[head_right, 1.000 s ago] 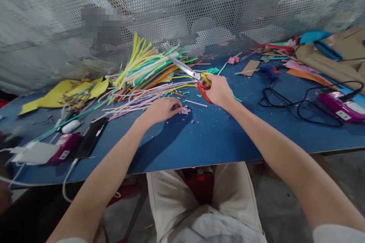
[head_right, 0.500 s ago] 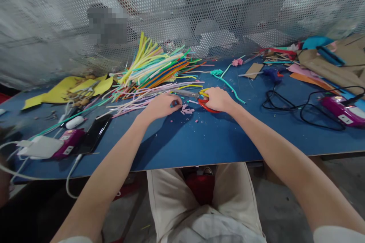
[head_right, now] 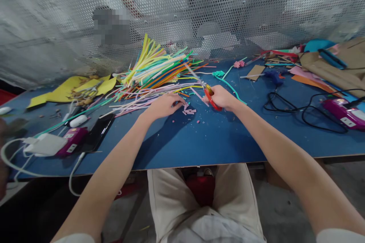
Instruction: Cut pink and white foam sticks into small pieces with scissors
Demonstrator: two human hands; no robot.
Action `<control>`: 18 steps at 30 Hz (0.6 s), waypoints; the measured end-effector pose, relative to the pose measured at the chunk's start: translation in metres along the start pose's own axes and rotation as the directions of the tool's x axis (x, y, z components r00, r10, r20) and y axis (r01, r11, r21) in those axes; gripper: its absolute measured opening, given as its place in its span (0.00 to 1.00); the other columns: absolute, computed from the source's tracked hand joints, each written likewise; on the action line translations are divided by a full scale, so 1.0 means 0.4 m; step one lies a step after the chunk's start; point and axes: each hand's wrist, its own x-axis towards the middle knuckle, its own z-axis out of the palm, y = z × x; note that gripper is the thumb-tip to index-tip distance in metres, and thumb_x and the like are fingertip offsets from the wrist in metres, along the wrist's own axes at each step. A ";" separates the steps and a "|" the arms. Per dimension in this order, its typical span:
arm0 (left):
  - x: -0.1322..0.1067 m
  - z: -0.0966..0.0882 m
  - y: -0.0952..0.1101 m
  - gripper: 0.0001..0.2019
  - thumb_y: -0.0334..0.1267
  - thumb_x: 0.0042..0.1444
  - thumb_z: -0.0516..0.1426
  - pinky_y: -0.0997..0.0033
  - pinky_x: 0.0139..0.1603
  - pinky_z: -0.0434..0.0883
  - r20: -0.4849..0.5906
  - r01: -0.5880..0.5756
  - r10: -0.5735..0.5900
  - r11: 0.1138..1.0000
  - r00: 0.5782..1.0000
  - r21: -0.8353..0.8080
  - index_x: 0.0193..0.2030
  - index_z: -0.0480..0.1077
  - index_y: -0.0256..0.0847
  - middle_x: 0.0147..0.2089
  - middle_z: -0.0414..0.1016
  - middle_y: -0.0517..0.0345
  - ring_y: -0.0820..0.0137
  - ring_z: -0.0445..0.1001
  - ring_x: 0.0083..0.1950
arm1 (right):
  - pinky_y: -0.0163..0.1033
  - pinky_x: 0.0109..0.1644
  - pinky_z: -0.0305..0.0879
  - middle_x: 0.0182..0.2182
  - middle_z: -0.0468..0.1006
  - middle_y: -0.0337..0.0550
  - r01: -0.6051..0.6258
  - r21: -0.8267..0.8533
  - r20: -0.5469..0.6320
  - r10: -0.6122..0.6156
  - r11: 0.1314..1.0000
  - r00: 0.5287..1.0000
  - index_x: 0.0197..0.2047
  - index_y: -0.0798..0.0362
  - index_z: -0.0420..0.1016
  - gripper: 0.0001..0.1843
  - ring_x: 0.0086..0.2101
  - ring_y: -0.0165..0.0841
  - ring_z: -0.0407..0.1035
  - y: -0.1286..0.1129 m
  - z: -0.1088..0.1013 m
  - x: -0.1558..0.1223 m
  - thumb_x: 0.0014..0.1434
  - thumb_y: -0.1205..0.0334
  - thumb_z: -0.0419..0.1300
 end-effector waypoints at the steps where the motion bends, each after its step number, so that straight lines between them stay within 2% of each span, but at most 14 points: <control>1: 0.001 0.001 0.001 0.14 0.39 0.66 0.52 0.64 0.55 0.69 -0.008 0.008 -0.008 0.999 1.000 -0.043 0.51 0.77 0.44 0.51 0.80 0.55 0.63 0.76 0.52 | 0.42 0.32 0.65 0.23 0.72 0.41 -0.005 0.190 0.001 0.005 0.982 1.000 0.24 0.49 0.65 0.17 0.25 0.32 0.65 -0.003 0.003 -0.001 0.50 0.55 0.70; 3: 0.004 0.001 0.005 0.15 0.43 0.66 0.55 0.66 0.50 0.70 -0.034 0.045 -0.051 0.986 0.998 -0.160 0.55 0.76 0.44 0.47 0.82 0.57 0.66 0.77 0.46 | 0.41 0.33 0.68 0.25 0.72 0.40 -0.018 0.453 -0.009 0.024 0.891 1.000 0.28 0.50 0.67 0.17 0.26 0.31 0.66 -0.010 0.013 0.000 0.47 0.56 0.73; 6: 0.004 -0.005 0.014 0.17 0.48 0.63 0.58 0.68 0.43 0.70 -0.073 0.115 -0.158 0.906 0.985 -0.408 0.53 0.76 0.41 0.44 0.82 0.55 0.69 0.76 0.38 | 0.39 0.32 0.69 0.25 0.70 0.37 -0.033 0.594 -0.019 0.055 0.804 0.998 0.32 0.51 0.70 0.15 0.25 0.28 0.65 -0.016 0.025 0.005 0.49 0.59 0.73; 8: 0.002 -0.013 0.018 0.19 0.51 0.62 0.59 0.69 0.39 0.70 -0.013 0.140 -0.184 0.789 0.983 -0.598 0.50 0.77 0.39 0.44 0.81 0.52 0.71 0.74 0.36 | 0.36 0.26 0.65 0.24 0.68 0.34 -0.036 0.650 -0.032 0.074 0.759 0.997 0.32 0.51 0.70 0.12 0.20 0.24 0.58 -0.015 0.029 0.009 0.50 0.61 0.71; 10: -0.002 -0.020 0.021 0.21 0.52 0.60 0.61 0.71 0.37 0.70 0.081 0.157 -0.143 0.673 0.986 -0.722 0.49 0.77 0.37 0.43 0.81 0.50 0.72 0.74 0.36 | 0.33 0.21 0.58 0.24 0.68 0.33 -0.037 0.712 -0.028 0.081 0.701 0.996 0.32 0.52 0.71 0.10 0.17 0.20 0.49 -0.013 0.030 0.011 0.51 0.64 0.69; 13: -0.004 -0.021 0.024 0.20 0.52 0.56 0.65 0.73 0.36 0.70 0.101 0.158 -0.128 0.607 0.987 -0.779 0.44 0.79 0.36 0.41 0.80 0.51 0.73 0.73 0.36 | 0.30 0.17 0.51 0.25 0.69 0.34 -0.020 0.776 -0.027 0.065 0.630 0.998 0.31 0.53 0.73 0.07 0.17 0.19 0.44 -0.010 0.030 0.011 0.50 0.65 0.68; 18: 0.008 0.001 0.030 0.23 0.53 0.53 0.67 0.74 0.36 0.73 0.056 0.188 -0.286 0.460 0.957 -0.868 0.48 0.78 0.36 0.40 0.81 0.51 0.75 0.75 0.33 | 0.29 0.17 0.50 0.24 0.69 0.36 0.078 0.818 -0.100 0.007 0.569 0.995 0.33 0.54 0.78 0.09 0.20 0.21 0.48 -0.015 0.052 0.009 0.46 0.65 0.70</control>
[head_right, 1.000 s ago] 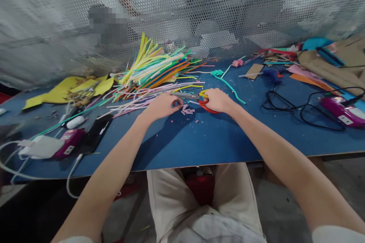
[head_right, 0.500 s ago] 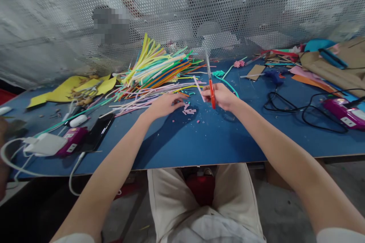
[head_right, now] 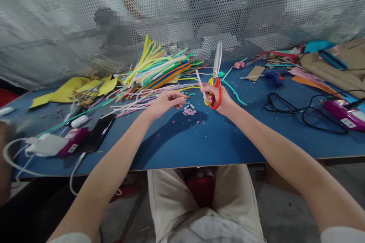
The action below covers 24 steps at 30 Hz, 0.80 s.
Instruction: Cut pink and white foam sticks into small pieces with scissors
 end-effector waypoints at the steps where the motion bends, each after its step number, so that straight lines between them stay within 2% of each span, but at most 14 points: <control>1: 0.003 0.004 -0.005 0.24 0.53 0.53 0.67 0.74 0.37 0.74 -0.026 0.009 -0.010 0.999 1.000 -0.035 0.48 0.78 0.36 0.39 0.81 0.51 0.75 0.75 0.33 | 0.30 0.18 0.52 0.24 0.69 0.36 0.011 0.002 -0.003 -0.011 1.000 1.000 0.34 0.54 0.78 0.10 0.20 0.22 0.50 0.004 0.006 -0.002 0.45 0.66 0.70; 4: 0.009 0.009 -0.020 0.24 0.50 0.50 0.69 0.72 0.41 0.76 -0.047 0.011 -0.015 0.995 0.999 -0.095 0.48 0.78 0.35 0.38 0.81 0.52 0.74 0.77 0.34 | 0.30 0.23 0.60 0.23 0.69 0.37 0.037 -0.017 0.008 -0.037 0.999 0.999 0.32 0.53 0.77 0.09 0.23 0.24 0.58 0.014 0.020 -0.010 0.45 0.65 0.71; 9: 0.013 0.007 -0.039 0.21 0.50 0.49 0.70 0.69 0.44 0.77 0.074 -0.011 0.016 0.997 0.997 -0.070 0.42 0.80 0.34 0.42 0.82 0.49 0.69 0.80 0.39 | 0.32 0.28 0.63 0.24 0.71 0.37 0.093 -0.098 0.060 -0.088 0.991 0.994 0.34 0.52 0.79 0.07 0.25 0.25 0.64 0.021 0.025 -0.020 0.50 0.63 0.70; 15: 0.010 0.030 -0.036 0.26 0.53 0.48 0.70 0.66 0.46 0.79 -0.010 0.037 -0.039 0.982 0.999 -0.184 0.46 0.78 0.34 0.41 0.83 0.46 0.65 0.83 0.40 | 0.36 0.29 0.64 0.25 0.73 0.38 0.152 -0.214 0.065 -0.141 0.965 0.988 0.31 0.52 0.77 0.08 0.25 0.27 0.65 0.028 0.031 -0.029 0.52 0.58 0.70; 19: 0.004 0.052 -0.029 0.25 0.54 0.48 0.70 0.69 0.43 0.79 0.029 0.077 -0.073 0.977 0.997 -0.201 0.43 0.79 0.33 0.41 0.84 0.45 0.66 0.83 0.38 | 0.37 0.29 0.62 0.23 0.73 0.38 0.187 -0.303 0.077 -0.171 0.934 0.982 0.31 0.52 0.76 0.11 0.24 0.28 0.65 0.037 0.030 -0.036 0.53 0.55 0.70; 24: -0.003 0.061 -0.018 0.25 0.53 0.48 0.70 0.69 0.45 0.79 0.023 0.093 -0.090 0.955 0.996 -0.281 0.44 0.80 0.33 0.39 0.83 0.47 0.66 0.83 0.39 | 0.38 0.28 0.62 0.22 0.72 0.37 0.167 -0.398 0.095 -0.140 0.902 0.986 0.32 0.53 0.77 0.14 0.23 0.28 0.63 0.045 0.024 -0.037 0.51 0.52 0.72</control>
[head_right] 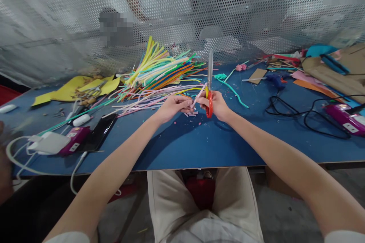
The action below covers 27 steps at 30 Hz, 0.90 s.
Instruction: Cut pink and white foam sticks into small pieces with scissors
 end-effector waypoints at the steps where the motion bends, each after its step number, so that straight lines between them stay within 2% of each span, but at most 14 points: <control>1: -0.001 0.000 0.002 0.24 0.52 0.48 0.71 0.69 0.46 0.79 0.014 0.000 0.000 1.000 1.000 -0.009 0.44 0.80 0.33 0.39 0.83 0.47 0.66 0.83 0.40 | 0.38 0.29 0.62 0.22 0.72 0.37 0.003 0.002 0.005 -0.003 1.000 1.000 0.32 0.53 0.77 0.14 0.22 0.27 0.63 0.002 0.000 0.000 0.50 0.52 0.72; 5: -0.007 0.001 0.012 0.24 0.51 0.47 0.71 0.65 0.49 0.79 0.084 0.033 -0.033 0.999 0.996 0.006 0.44 0.81 0.33 0.41 0.83 0.46 0.63 0.83 0.42 | 0.37 0.29 0.61 0.22 0.72 0.36 0.023 0.008 -0.016 -0.023 1.000 1.000 0.30 0.54 0.76 0.16 0.23 0.27 0.63 0.011 0.002 0.005 0.47 0.53 0.73; 12: -0.011 0.006 0.012 0.24 0.48 0.46 0.72 0.63 0.52 0.79 0.091 0.084 -0.081 0.996 0.993 -0.022 0.45 0.81 0.33 0.45 0.83 0.43 0.62 0.84 0.43 | 0.37 0.29 0.61 0.24 0.75 0.37 0.064 -0.011 -0.044 -0.065 0.998 0.997 0.31 0.54 0.77 0.15 0.24 0.27 0.63 0.022 0.003 0.011 0.48 0.53 0.72; 18: -0.012 0.009 0.014 0.23 0.49 0.48 0.71 0.68 0.49 0.79 0.093 0.115 -0.113 0.993 0.989 -0.011 0.46 0.81 0.34 0.45 0.83 0.44 0.65 0.84 0.42 | 0.36 0.29 0.62 0.24 0.75 0.38 0.094 -0.034 -0.045 -0.095 0.995 0.994 0.30 0.54 0.77 0.15 0.24 0.27 0.63 0.021 0.007 0.009 0.48 0.53 0.73; 23: -0.009 0.012 0.009 0.22 0.51 0.48 0.71 0.71 0.43 0.79 0.046 0.071 -0.069 0.997 0.997 -0.028 0.42 0.81 0.33 0.41 0.83 0.44 0.68 0.83 0.37 | 0.36 0.27 0.60 0.22 0.72 0.36 0.090 -0.126 -0.072 -0.099 0.988 0.992 0.34 0.54 0.79 0.17 0.23 0.27 0.62 0.007 0.005 0.007 0.50 0.49 0.71; 27: -0.003 0.009 0.012 0.22 0.50 0.46 0.72 0.73 0.42 0.79 -0.096 -0.032 0.020 0.992 0.995 -0.123 0.43 0.81 0.35 0.43 0.83 0.47 0.71 0.82 0.37 | 0.38 0.25 0.58 0.20 0.73 0.39 0.018 -0.392 -0.109 -0.066 0.920 0.992 0.27 0.54 0.76 0.22 0.20 0.28 0.61 -0.023 -0.033 0.008 0.49 0.42 0.71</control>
